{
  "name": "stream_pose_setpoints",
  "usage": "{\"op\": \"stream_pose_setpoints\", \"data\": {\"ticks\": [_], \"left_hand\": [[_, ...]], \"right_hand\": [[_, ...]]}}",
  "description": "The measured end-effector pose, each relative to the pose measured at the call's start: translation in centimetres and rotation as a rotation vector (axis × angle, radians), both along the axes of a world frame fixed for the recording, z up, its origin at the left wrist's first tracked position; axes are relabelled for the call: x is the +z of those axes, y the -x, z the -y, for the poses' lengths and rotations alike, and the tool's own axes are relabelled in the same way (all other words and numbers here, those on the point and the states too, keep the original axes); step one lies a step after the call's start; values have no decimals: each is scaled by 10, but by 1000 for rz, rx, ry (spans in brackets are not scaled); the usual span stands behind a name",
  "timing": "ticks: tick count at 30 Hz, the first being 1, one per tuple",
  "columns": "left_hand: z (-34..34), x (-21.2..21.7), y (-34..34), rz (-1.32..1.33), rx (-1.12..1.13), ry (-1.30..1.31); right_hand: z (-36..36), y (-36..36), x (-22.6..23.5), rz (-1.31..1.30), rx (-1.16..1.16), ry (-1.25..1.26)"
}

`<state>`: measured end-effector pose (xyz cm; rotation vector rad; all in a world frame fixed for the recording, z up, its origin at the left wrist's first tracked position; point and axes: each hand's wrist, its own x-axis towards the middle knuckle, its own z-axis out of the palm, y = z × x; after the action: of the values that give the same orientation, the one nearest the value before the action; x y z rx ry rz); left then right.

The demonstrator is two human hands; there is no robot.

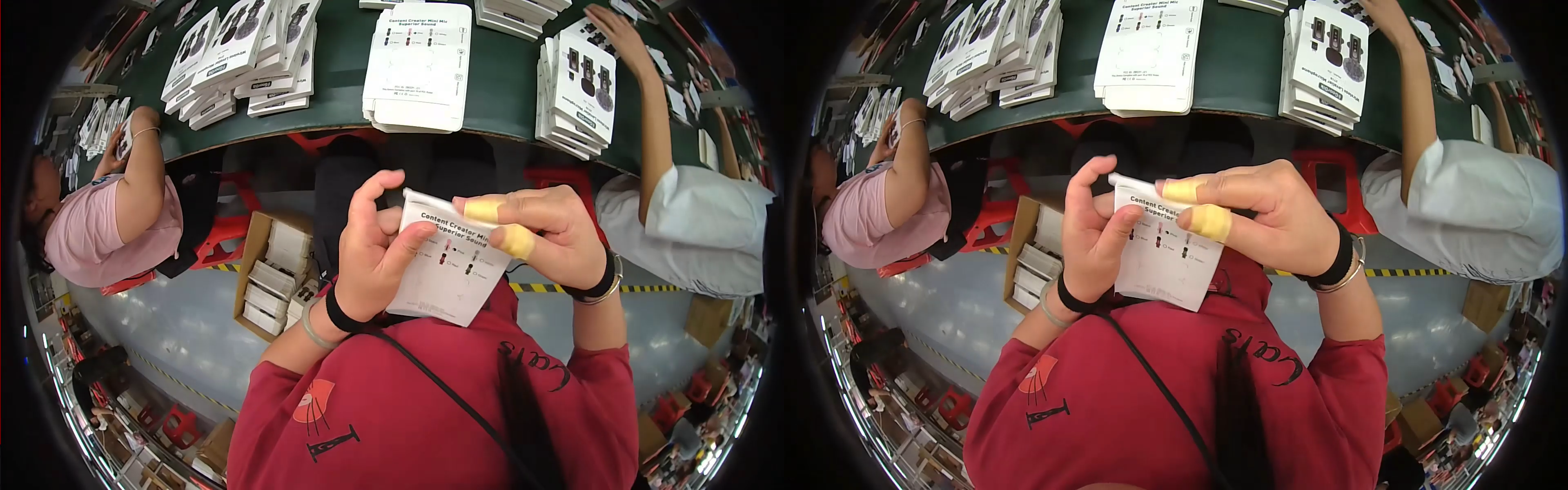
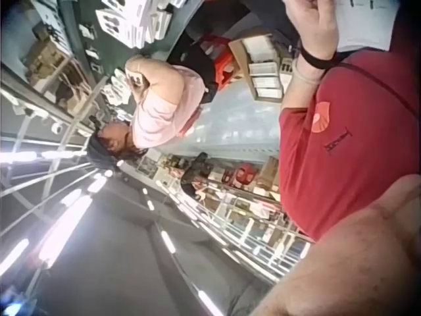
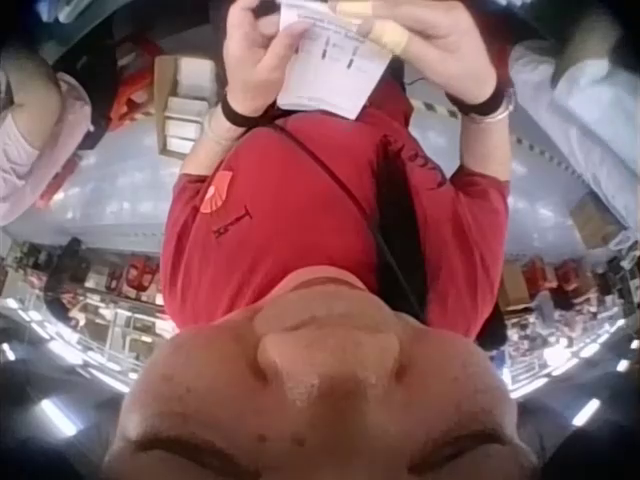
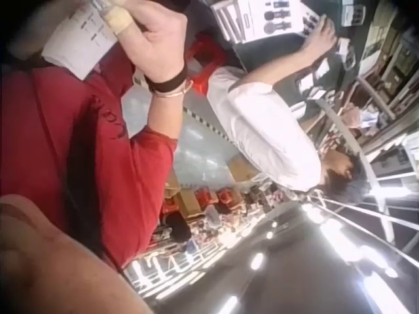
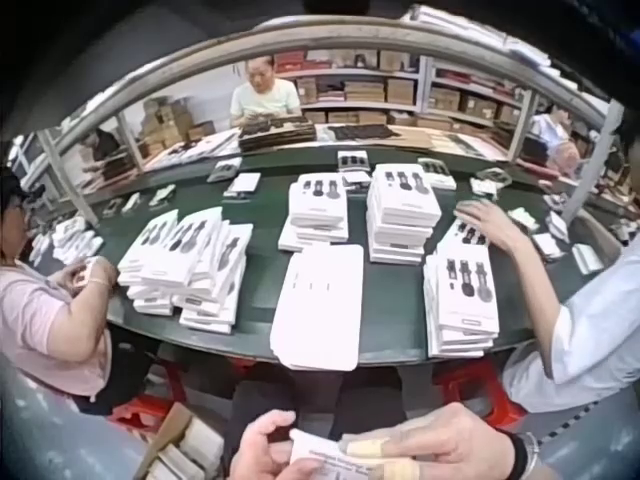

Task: The person removes a rubber band from a stack of microphone boxes and places them on the table. They then pick up the boxes one by one, folding the top and bottom flaps of each box closed before placing it into a new stack.

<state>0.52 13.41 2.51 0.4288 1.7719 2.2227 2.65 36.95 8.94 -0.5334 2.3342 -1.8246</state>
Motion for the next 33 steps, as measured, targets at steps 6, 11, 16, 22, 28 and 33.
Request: {"op": "stream_pose_setpoints", "data": {"ticks": [6, 11, 16, 22, 28, 33], "left_hand": [[10, 24, 27, -174, -209, 304], [13, 52, 57, 258, -523, 291], [2, 53, 73, 354, -661, 162], [3, 41, 54, 90, -574, 256], [2, 36, 52, 193, -465, 218], [0, 32, 61, 439, -571, 63]], "right_hand": [[16, -9, 0, 148, -141, -16], [15, -13, 1, 154, -186, -70], [13, -15, 3, 310, -195, 112], [9, -17, 0, 445, -171, 183], [7, -12, 1, 663, -110, 384], [8, -11, 3, 710, -115, 431]]}}
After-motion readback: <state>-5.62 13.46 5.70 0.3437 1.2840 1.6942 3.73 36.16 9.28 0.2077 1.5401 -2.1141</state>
